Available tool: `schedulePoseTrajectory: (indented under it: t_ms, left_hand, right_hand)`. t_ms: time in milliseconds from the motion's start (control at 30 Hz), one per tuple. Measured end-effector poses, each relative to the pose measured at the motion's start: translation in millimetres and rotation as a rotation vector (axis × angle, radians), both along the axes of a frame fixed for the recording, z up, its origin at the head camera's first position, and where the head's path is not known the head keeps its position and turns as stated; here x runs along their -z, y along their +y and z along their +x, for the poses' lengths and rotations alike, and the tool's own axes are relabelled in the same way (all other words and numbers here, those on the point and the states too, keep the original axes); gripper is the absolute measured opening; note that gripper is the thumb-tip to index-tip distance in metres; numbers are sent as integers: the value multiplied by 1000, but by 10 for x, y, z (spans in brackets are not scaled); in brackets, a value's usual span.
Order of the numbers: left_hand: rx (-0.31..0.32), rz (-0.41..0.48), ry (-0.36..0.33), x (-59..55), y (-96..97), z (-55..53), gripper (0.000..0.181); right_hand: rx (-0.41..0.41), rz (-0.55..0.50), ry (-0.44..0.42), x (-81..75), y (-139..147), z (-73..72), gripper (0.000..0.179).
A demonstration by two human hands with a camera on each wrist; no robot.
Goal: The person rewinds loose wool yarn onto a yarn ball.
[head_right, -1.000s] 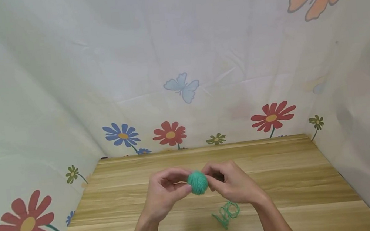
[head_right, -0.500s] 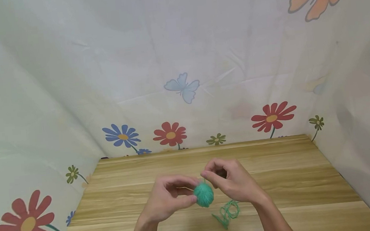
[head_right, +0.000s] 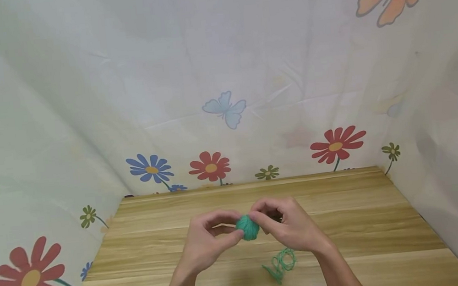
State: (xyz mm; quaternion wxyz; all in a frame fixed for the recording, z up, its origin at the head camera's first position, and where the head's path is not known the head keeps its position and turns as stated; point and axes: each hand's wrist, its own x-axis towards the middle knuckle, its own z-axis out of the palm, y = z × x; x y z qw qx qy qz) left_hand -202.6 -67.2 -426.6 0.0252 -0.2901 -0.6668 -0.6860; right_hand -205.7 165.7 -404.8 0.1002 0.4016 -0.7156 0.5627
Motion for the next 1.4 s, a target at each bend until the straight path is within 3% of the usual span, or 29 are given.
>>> schedulePoseTrajectory:
  t_ms: [400, 700, 933, 1067, 1167, 1400]
  left_hand:
    - [-123, 101, 7, -8, 23, -15, 25]
    - [-149, 191, -7, -27, 39, -5, 28]
    - [-40, 246, -1, -46, 39, 19, 29]
    - [58, 258, 25, -49, 32, 17, 30]
    - [110, 268, 33, -50, 30, 18, 31]
    - [213, 290, 34, -51, 10, 22, 32]
  right_hand:
    - [-117, 5, 82, 0, -24, 6, 35]
    - [-207, 45, 122, -41, -62, 9, 37]
    - [-223, 88, 119, -35, -52, 3, 31]
    - [-176, 96, 113, -73, -48, 29, 32]
    - [-126, 119, 103, -12, -12, -6, 32]
    - [-81, 152, 7, 16, 18, -14, 28]
